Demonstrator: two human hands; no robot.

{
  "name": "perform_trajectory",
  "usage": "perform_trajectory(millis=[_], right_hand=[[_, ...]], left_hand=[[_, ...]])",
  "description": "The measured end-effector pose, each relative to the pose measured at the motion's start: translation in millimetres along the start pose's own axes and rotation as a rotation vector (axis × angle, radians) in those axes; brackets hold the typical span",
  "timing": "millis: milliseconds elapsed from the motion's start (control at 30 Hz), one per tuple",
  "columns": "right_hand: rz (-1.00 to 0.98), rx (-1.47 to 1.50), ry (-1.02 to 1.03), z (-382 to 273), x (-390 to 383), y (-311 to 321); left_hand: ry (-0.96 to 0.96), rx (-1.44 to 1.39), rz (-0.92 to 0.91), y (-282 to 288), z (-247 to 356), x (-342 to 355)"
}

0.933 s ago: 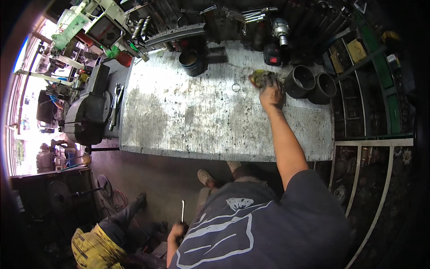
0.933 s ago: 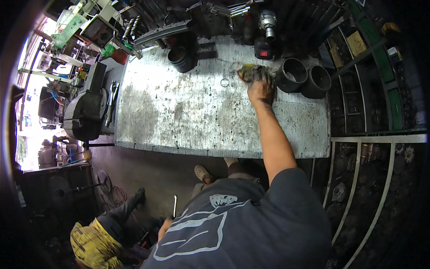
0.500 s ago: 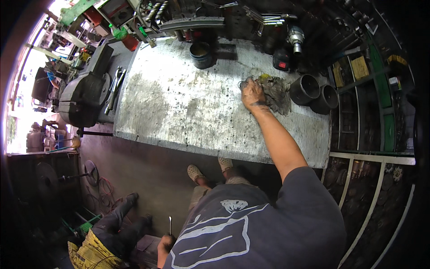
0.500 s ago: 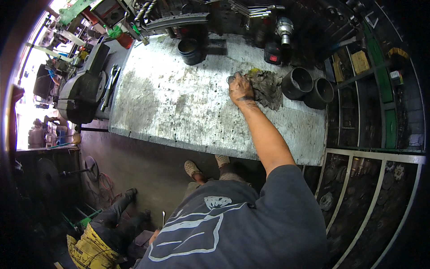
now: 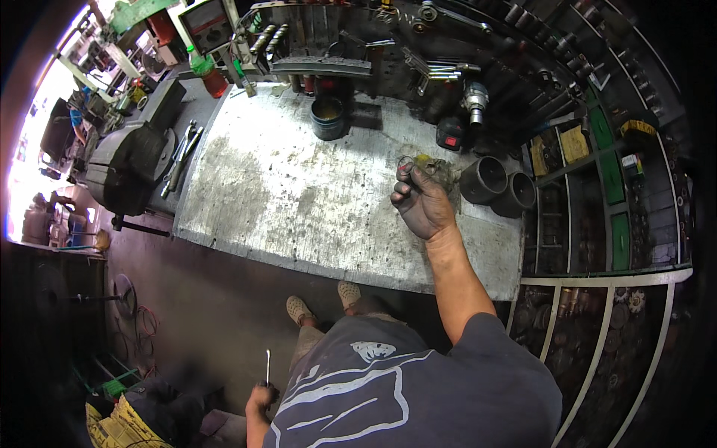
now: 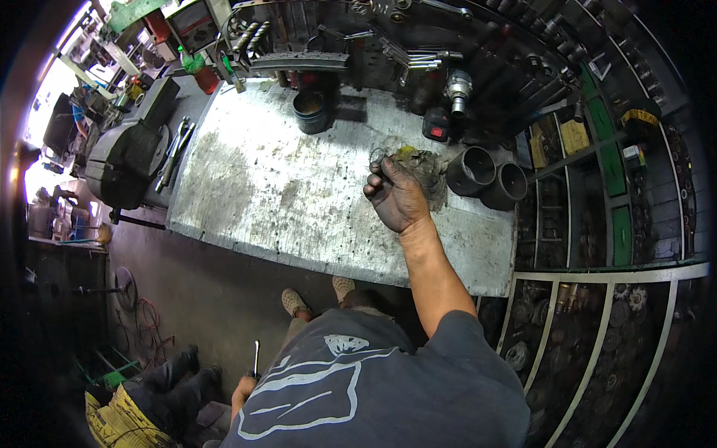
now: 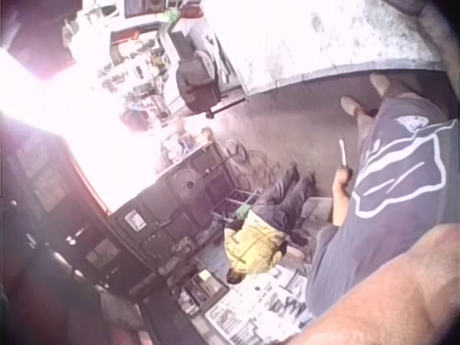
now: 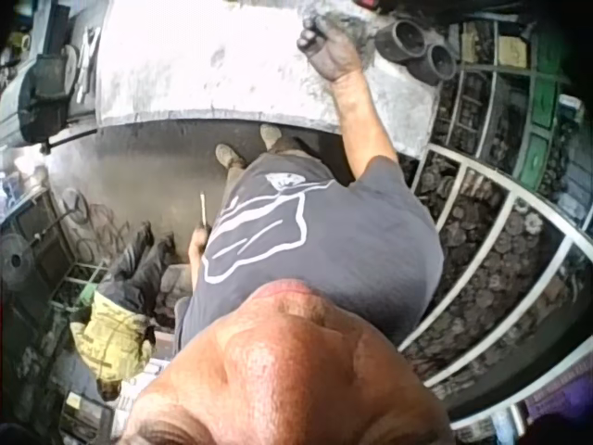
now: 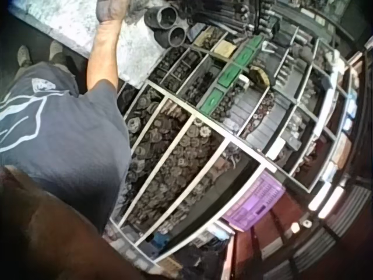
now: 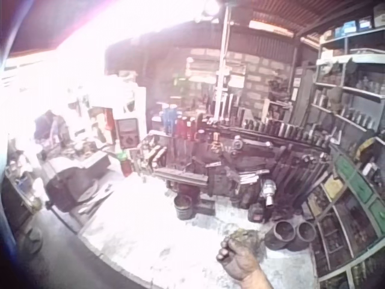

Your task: The person works at a cluttered workbench in a workshop, handling mechanical parts and tools. They use a hammer and other tools to manipulate components, occasionally wiping the workbench surface.

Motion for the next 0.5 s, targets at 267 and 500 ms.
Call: perform_trajectory(millis=[267,500], right_hand=[[-0.003,0.016,0.029,-3,-4,21],[-0.353,-1.145,-0.414,134,-37,-53]], left_hand=[[0.022,-0.010,-0.167,-19,-54,11],[0.096,-0.003,-0.088,-36,-70,37]])
Point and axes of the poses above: each hand's wrist, its own x-axis towards the middle knuckle, its own y-axis out of the back of the hand, z = x × y, the point moved 9 cm from there along x, towards the middle knuckle, and after that the axes turned 7 degrees about -z, right-handed, at the moved point
